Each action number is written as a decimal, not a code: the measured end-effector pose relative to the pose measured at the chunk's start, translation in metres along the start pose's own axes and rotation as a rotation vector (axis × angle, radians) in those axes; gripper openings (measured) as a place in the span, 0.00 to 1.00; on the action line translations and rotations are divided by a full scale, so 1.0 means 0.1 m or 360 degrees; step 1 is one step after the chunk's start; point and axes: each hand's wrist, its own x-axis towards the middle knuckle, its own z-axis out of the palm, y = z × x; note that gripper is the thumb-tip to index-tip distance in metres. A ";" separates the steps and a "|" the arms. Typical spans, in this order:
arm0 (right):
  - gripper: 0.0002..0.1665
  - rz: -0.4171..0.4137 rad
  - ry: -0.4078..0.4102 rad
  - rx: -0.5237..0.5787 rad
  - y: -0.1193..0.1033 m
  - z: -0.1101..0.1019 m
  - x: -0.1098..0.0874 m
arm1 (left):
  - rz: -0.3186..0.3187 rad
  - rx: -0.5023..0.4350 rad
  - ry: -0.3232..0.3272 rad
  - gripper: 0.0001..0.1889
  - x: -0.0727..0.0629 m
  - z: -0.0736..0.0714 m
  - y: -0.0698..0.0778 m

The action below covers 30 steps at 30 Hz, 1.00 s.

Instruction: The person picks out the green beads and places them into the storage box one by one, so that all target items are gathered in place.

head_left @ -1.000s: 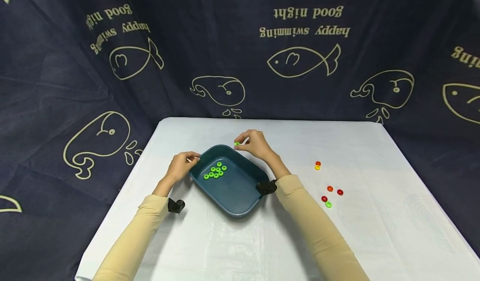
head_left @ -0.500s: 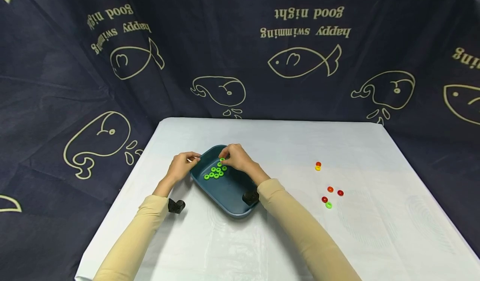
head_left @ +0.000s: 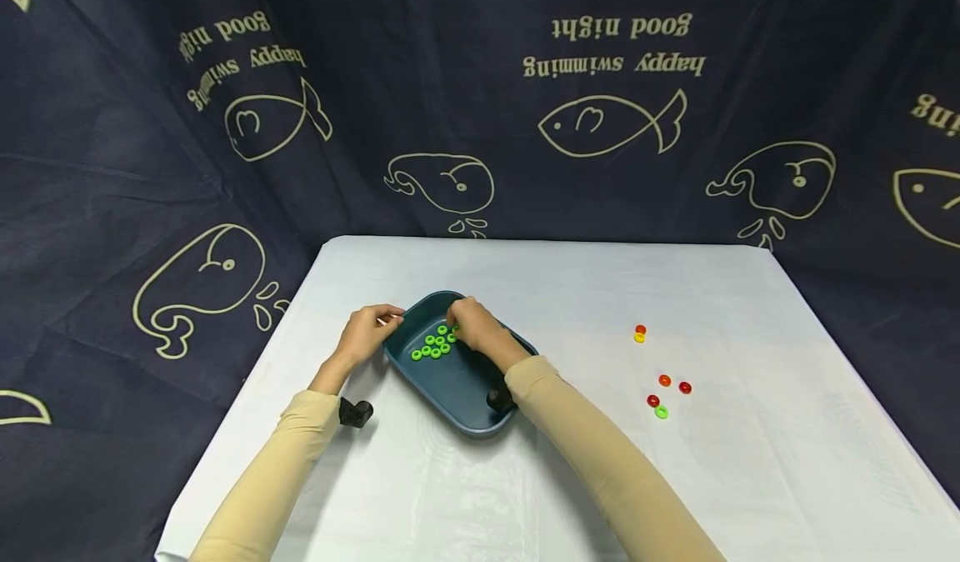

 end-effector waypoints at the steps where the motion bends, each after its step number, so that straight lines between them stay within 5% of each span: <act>1: 0.15 0.0016 -0.0012 -0.0024 0.00 0.01 -0.01 | -0.0002 -0.0001 -0.0003 0.12 0.00 0.00 0.00; 9: 0.04 -0.0055 0.0088 -0.0130 0.00 0.06 -0.03 | -0.0009 -0.0008 -0.0007 0.13 0.00 0.00 0.01; 20: 0.00 -0.0045 0.0034 -0.0121 0.01 0.06 -0.01 | -0.0010 0.0004 -0.0010 0.13 0.00 0.01 -0.02; 25: 0.13 -0.0025 0.0009 -0.0031 0.00 0.00 0.00 | -0.0006 0.0006 -0.0005 0.13 0.00 0.00 0.00; 30: 0.13 -0.0044 0.0030 0.0105 -0.01 -0.08 0.00 | -0.0009 0.0012 -0.0011 0.13 -0.01 0.00 0.00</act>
